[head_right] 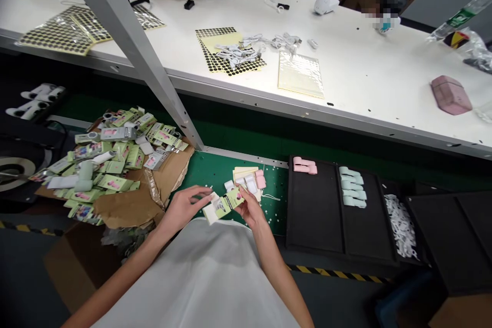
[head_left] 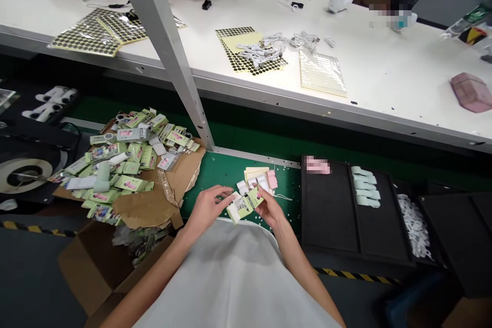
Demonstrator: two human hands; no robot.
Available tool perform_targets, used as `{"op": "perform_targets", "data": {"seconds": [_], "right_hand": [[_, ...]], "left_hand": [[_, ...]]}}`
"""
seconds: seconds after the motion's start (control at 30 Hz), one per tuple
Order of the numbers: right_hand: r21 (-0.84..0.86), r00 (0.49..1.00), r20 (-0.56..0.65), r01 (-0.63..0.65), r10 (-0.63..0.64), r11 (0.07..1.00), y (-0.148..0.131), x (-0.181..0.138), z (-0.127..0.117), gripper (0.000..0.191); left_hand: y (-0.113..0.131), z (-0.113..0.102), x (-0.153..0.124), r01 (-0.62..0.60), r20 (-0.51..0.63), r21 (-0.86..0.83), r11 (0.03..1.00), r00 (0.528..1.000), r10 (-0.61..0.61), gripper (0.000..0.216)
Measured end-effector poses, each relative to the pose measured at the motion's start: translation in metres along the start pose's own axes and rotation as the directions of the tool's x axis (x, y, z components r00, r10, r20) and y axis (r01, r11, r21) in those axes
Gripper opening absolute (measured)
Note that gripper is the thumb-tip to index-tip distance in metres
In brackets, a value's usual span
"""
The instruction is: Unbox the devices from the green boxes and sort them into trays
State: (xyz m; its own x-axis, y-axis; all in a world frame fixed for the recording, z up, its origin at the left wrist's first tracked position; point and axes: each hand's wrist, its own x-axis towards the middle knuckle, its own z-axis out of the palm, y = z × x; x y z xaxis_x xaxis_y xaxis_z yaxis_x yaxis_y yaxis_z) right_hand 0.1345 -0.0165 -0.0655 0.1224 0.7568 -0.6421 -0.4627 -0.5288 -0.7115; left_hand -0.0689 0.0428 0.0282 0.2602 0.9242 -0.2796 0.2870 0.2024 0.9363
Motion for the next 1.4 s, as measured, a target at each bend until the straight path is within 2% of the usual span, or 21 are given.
{"op": "perform_targets", "data": {"seconds": [0.03,0.07,0.13,0.23,0.33,0.43,0.5,0.57,0.6,0.67,0.73,0.77,0.83,0.93,1.0,1.1,1.2,1.3,1.4], "right_hand": [[0.046,0.999,-0.044,0.008,-0.006,0.999,0.001,0.0,0.002,0.054],[0.085,0.996,-0.083,0.024,-0.017,0.996,0.001,-0.001,0.004,0.055],[0.127,0.992,-0.117,0.069,-0.054,0.99,0.002,-0.002,0.009,0.056],[0.136,0.989,-0.115,0.113,-0.097,0.984,0.004,-0.007,0.014,0.058],[0.187,0.984,-0.158,0.115,-0.086,0.976,0.005,-0.014,0.021,0.058],[0.3,0.973,-0.226,0.121,-0.053,0.946,0.004,-0.02,0.032,0.057],[0.365,0.96,-0.276,0.147,-0.043,0.919,0.002,-0.023,0.039,0.057],[0.392,0.949,-0.307,0.187,-0.063,0.901,-0.002,-0.026,0.043,0.057],[0.387,0.946,-0.314,0.208,-0.084,0.898,-0.004,-0.028,0.044,0.057],[0.334,0.934,-0.328,0.257,-0.143,0.907,-0.009,-0.032,0.045,0.057],[0.216,0.908,-0.348,0.32,-0.234,0.922,-0.014,-0.039,0.047,0.055],[0.134,0.887,-0.359,0.358,-0.292,0.924,-0.017,-0.042,0.049,0.053],[-0.041,0.837,-0.351,0.435,-0.421,0.9,-0.021,-0.049,0.054,0.046],[-0.246,0.786,-0.269,0.503,-0.557,0.829,-0.026,-0.059,0.061,0.039],[-0.346,0.792,-0.186,0.502,-0.582,0.793,-0.029,-0.064,0.065,0.039],[-0.518,0.81,-0.064,0.472,-0.583,0.713,-0.034,-0.071,0.067,0.042],[-0.663,0.793,0.126,0.514,-0.596,0.545,-0.042,-0.075,0.067,0.058],[-0.651,0.72,0.42,0.663,-0.552,0.37,-0.051,-0.073,0.067,0.068],[-0.544,0.637,0.579,0.767,-0.509,0.34,-0.058,-0.065,0.067,0.059]], "left_hand": [[0.004,0.002,-0.002,-0.062,-0.081,0.031,0.998,0.995,0.064,0.016],[0.008,0.004,-0.005,-0.124,-0.113,0.066,0.99,0.985,0.131,0.015],[0.013,0.009,-0.011,-0.216,-0.039,0.146,0.965,0.974,0.224,0.014],[0.009,0.015,-0.016,-0.228,0.087,0.276,0.934,0.973,0.212,0.011],[-0.002,0.019,-0.016,-0.226,0.06,0.341,0.912,0.974,0.219,0.017],[-0.006,0.021,-0.015,-0.309,0.02,0.436,0.845,0.942,0.334,0.024],[-0.006,0.022,-0.014,-0.383,0.055,0.486,0.786,0.91,0.41,0.022],[-0.006,0.022,-0.01,-0.448,0.135,0.425,0.786,0.891,0.434,0.021],[-0.007,0.022,-0.006,-0.45,0.162,0.36,0.818,0.893,0.42,0.024],[-0.012,0.023,0.002,-0.334,0.137,0.196,0.922,0.94,0.312,0.034],[-0.019,0.026,0.011,-0.131,0.015,0.024,0.991,0.991,0.131,0.042],[-0.023,0.028,0.015,-0.047,-0.055,-0.052,0.998,0.998,0.044,0.043],[-0.028,0.033,0.02,0.043,-0.156,-0.16,0.986,0.985,-0.068,0.042],[-0.03,0.038,0.021,0.102,-0.194,-0.302,0.948,0.967,-0.166,0.037],[-0.029,0.038,0.019,0.154,-0.177,-0.45,0.88,0.95,-0.257,0.034],[-0.028,0.036,0.017,0.273,-0.033,-0.647,0.712,0.923,-0.384,0.037],[-0.033,0.033,0.016,0.385,0.126,-0.758,0.527,0.879,-0.461,0.038],[-0.044,0.031,0.018,0.412,0.133,-0.822,0.392,0.809,-0.573,0.029],[-0.054,0.031,0.018,0.452,0.22,-0.843,0.293,0.785,-0.579,0.019]]}}
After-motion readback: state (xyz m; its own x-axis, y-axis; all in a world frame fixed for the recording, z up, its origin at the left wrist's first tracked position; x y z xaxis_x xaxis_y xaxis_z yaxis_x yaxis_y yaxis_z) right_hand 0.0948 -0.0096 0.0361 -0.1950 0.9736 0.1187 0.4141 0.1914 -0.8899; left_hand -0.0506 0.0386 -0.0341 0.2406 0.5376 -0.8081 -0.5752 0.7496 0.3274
